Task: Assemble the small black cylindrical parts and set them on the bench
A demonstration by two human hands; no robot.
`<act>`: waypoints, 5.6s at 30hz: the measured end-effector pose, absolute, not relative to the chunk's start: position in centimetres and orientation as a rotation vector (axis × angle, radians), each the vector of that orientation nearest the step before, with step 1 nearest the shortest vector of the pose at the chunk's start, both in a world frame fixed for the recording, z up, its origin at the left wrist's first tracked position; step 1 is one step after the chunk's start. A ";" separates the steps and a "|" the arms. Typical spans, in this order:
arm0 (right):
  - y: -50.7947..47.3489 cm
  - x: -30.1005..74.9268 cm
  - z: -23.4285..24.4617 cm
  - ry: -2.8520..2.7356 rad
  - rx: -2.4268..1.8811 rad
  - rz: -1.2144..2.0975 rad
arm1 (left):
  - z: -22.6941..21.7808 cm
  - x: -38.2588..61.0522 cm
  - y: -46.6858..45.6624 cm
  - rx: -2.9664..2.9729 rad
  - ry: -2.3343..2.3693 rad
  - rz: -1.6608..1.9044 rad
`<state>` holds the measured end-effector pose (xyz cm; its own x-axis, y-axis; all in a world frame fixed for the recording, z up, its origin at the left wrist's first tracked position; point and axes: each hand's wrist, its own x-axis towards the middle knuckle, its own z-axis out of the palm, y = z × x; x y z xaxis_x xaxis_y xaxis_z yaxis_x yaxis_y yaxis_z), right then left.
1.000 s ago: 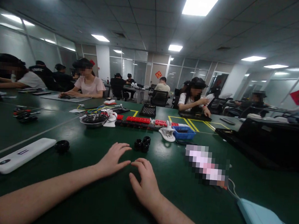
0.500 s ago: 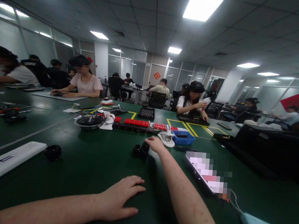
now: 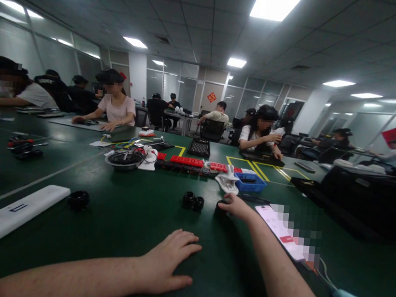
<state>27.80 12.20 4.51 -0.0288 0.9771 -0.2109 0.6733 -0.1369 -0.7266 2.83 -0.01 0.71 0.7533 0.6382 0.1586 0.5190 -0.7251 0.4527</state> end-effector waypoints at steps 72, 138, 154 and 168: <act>-2.1 18.5 1.4 -2.223 -0.942 0.665 | 0.2 0.5 0.8 2.355 1.093 0.526; -1.6 18.4 1.1 -2.237 -1.121 0.347 | -0.5 0.4 1.2 2.542 1.127 0.476; -1.6 18.7 0.7 -2.178 -1.049 0.514 | 0.2 0.5 1.1 2.546 1.137 0.444; -1.7 18.7 0.9 -2.207 -1.077 0.522 | -0.3 0.3 1.2 2.567 1.110 0.457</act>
